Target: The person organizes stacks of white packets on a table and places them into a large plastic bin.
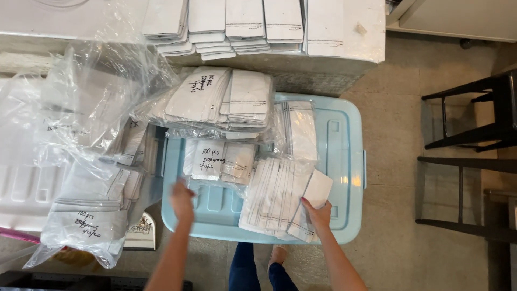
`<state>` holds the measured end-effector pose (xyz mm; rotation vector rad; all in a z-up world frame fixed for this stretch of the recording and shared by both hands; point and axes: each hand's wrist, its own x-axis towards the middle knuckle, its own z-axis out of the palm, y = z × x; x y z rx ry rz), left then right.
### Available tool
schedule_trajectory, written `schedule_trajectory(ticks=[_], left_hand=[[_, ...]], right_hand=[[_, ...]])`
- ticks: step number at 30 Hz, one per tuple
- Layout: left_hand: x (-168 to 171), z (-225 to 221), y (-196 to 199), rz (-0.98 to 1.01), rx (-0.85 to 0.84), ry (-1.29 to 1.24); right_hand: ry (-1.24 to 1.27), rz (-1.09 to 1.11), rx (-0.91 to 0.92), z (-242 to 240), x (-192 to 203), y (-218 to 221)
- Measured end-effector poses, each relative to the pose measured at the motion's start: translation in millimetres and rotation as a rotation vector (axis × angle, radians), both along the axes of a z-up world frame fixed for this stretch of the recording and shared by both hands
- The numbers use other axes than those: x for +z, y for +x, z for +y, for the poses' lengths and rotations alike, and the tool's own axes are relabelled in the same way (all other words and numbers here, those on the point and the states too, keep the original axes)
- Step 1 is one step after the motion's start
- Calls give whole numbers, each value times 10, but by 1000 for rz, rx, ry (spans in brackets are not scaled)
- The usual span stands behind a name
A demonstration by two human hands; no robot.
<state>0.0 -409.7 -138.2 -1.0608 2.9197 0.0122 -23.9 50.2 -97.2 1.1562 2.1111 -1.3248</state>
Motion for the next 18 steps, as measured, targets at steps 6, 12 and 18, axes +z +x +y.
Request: schedule_trajectory(ticks=[6,12,18], left_hand=[[-173,1689,182,-101,156,1145],[-208,1914,58,-247,238,1155],[45,2298,0,-197,128,1193]], right_hand=[[25,-28,30,113,-166,-4],[18,-93,115,106,-266,-80],[71,-134,336,-156,-64,-115]])
